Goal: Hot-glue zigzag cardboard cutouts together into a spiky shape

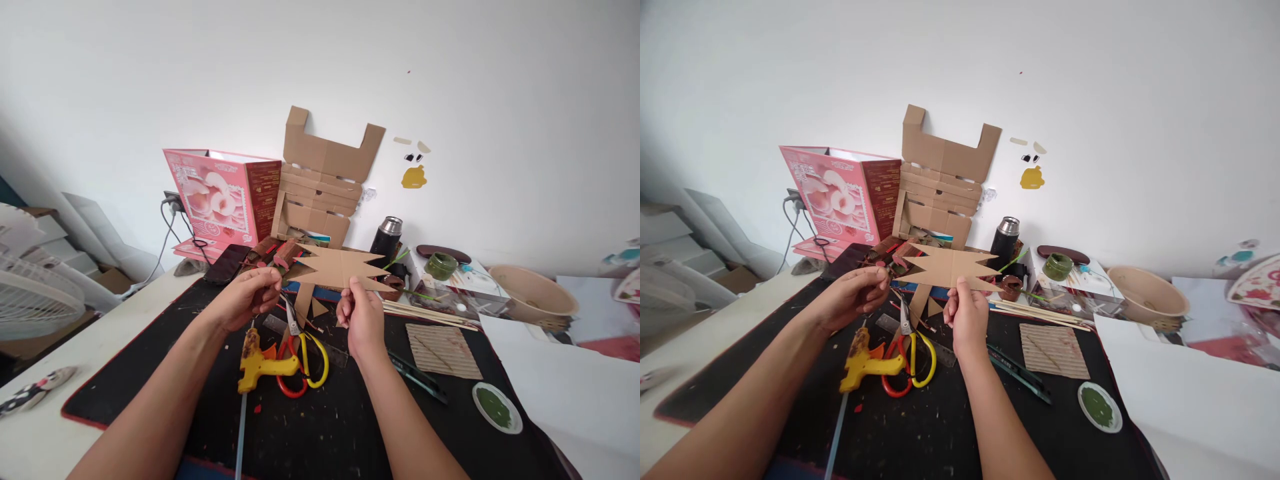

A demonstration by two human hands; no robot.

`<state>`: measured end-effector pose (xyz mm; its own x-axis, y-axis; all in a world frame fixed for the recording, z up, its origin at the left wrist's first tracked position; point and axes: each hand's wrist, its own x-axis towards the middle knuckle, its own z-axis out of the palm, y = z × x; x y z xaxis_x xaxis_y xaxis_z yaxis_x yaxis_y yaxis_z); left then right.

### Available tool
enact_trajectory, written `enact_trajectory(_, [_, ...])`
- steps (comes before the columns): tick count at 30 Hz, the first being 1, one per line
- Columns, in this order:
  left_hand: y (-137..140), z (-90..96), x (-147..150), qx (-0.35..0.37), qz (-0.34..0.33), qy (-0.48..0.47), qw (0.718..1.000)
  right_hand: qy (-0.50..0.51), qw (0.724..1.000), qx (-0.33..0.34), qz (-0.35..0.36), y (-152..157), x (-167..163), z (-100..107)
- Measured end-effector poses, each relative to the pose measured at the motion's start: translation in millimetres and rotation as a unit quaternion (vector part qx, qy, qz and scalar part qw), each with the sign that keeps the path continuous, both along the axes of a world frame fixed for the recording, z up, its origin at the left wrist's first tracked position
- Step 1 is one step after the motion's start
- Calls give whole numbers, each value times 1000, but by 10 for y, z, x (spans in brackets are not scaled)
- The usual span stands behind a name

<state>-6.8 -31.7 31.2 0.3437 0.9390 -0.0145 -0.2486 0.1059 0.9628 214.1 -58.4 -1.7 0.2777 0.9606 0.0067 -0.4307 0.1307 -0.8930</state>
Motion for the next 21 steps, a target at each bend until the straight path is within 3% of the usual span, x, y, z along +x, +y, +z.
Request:
enact_trajectory(7, [54, 32, -33, 15, 107, -50, 993, -6, 1000, 1, -2, -16, -4, 31])
enact_trajectory(13, [1, -34, 18, 19, 49, 50, 997, -21, 1000, 7, 1, -18, -25, 23])
enact_trajectory(21, [-15, -39, 27, 19, 15, 107, 994, -31, 999, 18, 6, -41, -29, 10])
